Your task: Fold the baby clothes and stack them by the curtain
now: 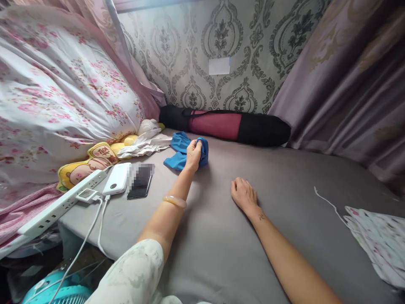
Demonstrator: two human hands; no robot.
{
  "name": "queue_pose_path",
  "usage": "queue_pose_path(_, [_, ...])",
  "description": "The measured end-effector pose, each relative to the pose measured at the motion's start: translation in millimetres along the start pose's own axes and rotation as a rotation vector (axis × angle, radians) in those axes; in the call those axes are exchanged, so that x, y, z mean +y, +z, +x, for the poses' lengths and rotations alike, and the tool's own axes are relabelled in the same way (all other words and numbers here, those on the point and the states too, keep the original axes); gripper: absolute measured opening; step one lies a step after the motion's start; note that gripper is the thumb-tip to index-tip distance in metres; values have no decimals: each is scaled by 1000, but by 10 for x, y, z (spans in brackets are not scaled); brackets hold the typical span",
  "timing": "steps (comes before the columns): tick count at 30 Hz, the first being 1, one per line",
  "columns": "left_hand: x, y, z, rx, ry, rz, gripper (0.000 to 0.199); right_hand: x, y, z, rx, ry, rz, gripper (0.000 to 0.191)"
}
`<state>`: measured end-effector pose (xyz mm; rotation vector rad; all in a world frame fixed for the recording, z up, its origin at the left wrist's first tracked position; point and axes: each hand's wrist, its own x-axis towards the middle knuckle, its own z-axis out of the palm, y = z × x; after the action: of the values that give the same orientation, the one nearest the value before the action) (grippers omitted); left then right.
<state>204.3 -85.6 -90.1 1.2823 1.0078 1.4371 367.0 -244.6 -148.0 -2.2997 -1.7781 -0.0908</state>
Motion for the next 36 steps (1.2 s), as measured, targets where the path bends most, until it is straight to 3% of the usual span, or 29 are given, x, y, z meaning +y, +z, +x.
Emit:
queue_pose_path(6, [99,419,-447,-199,-86,-217,28,66,22,2,38,14,219,20])
queue_pose_path(13, [242,609,-802,-442,-235,-329,35,114,86,73,129,-68,711,41])
queue_pose_path(20, [372,661,-926,-523,-204,-274,33,43,133,90,-2,-43,996,29])
queue_pose_path(24, [372,655,-941,-544,-181,-200,31,126,145,105,-10,-68,1020,17])
queue_pose_path(27, [356,639,-936,-528,-149,-138,27,130,105,102,-14,-70,1046,19])
queue_pose_path(30, [360,623,-939,-495,-108,-68,21,55,47,82,-40,-113,1156,44])
queue_pose_path(36, [371,428,-927,-570,35,112,18,141,14,124,36,5,1009,29])
